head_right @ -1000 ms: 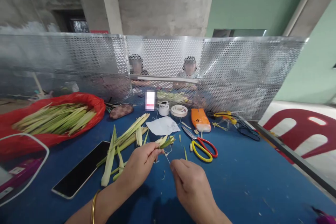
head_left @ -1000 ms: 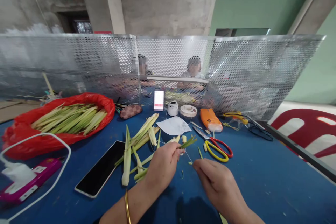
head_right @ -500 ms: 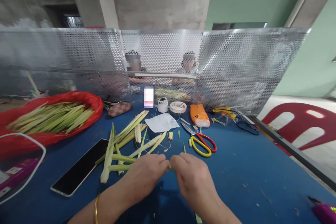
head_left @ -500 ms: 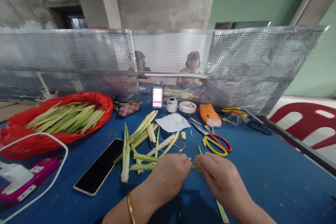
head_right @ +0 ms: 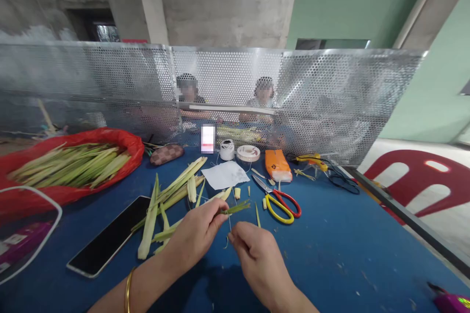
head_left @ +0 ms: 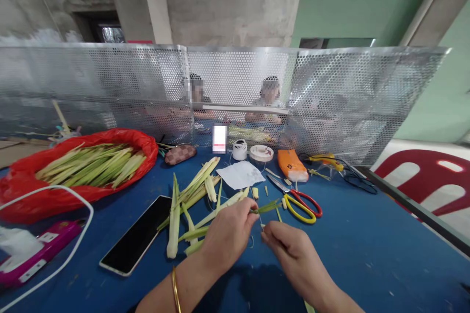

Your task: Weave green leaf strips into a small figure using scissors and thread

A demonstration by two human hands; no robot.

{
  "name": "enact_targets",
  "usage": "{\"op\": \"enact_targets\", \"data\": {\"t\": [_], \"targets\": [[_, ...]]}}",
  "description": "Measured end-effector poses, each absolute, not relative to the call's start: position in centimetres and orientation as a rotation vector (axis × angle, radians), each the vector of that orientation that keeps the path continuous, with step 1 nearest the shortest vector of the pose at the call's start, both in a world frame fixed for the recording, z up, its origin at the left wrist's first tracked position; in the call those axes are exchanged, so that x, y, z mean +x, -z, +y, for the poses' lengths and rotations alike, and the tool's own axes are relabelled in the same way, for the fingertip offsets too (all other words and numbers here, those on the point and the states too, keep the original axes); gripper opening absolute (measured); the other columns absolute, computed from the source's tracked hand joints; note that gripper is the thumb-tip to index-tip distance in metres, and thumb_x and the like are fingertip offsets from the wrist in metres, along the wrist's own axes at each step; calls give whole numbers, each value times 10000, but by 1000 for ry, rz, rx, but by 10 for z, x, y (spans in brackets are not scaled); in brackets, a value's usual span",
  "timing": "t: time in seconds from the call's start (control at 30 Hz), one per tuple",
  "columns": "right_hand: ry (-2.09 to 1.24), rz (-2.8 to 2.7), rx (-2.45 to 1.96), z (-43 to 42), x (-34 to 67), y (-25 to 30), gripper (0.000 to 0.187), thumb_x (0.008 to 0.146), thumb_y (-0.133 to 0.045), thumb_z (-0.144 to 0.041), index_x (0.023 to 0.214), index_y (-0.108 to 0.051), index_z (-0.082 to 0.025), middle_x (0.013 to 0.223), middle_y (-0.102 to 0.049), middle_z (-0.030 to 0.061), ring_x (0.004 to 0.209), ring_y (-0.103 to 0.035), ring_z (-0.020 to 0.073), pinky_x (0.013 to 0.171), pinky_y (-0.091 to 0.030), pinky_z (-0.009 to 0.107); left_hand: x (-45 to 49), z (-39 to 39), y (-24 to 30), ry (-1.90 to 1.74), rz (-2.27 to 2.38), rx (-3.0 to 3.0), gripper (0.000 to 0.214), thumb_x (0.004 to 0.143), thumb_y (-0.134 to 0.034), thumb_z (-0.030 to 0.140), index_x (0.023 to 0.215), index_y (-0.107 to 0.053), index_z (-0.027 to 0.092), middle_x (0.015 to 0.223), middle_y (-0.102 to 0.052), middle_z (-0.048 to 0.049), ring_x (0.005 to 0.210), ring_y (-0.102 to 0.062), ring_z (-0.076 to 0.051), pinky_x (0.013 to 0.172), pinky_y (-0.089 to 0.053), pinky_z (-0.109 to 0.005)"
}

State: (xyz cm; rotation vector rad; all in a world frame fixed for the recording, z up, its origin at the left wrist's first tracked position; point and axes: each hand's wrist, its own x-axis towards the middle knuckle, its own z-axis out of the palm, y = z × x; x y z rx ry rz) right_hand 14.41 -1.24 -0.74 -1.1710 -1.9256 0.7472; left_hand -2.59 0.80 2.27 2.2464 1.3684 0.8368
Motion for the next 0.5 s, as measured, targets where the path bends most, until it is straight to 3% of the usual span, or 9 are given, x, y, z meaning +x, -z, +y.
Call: {"op": "enact_targets", "data": {"t": [0.1,0.2,0.33,0.5], "targets": [[-451,-2026,-1034,-22,144,0,232,910,-464,-213,689,-532,-197,797,-528,39,697,-513,155,611,-390,263,-27,9,-21,-823,1298,2238,262,951,-354,312,895,-587,205,879,-655,-53,797,-584,-191,674,-378,-277],[-509,-1940,-839,-26,144,-5,161,907,-487,-180,791,-592,-214,1027,-575,88,941,-550,212,800,-442,319,-26,9,-20,-767,1232,2196,255,948,-359,301,850,-573,202,840,-641,-32,779,-574,-175,667,-371,-264],[-969,-1609,-703,-22,138,0,243,956,-425,-227,756,-561,-215,845,-598,50,882,-565,197,816,-457,321,-24,6,-22,-718,1173,2181,181,908,-394,197,798,-536,206,803,-611,-5,745,-546,-152,648,-354,-251],[-1093,-1311,-748,-18,132,12,317,970,-413,-301,672,-474,-211,689,-501,4,677,-487,157,665,-429,280,-18,3,-19,-721,1267,2197,226,944,-352,268,847,-547,204,836,-624,-27,784,-567,-176,689,-360,-279]]}}
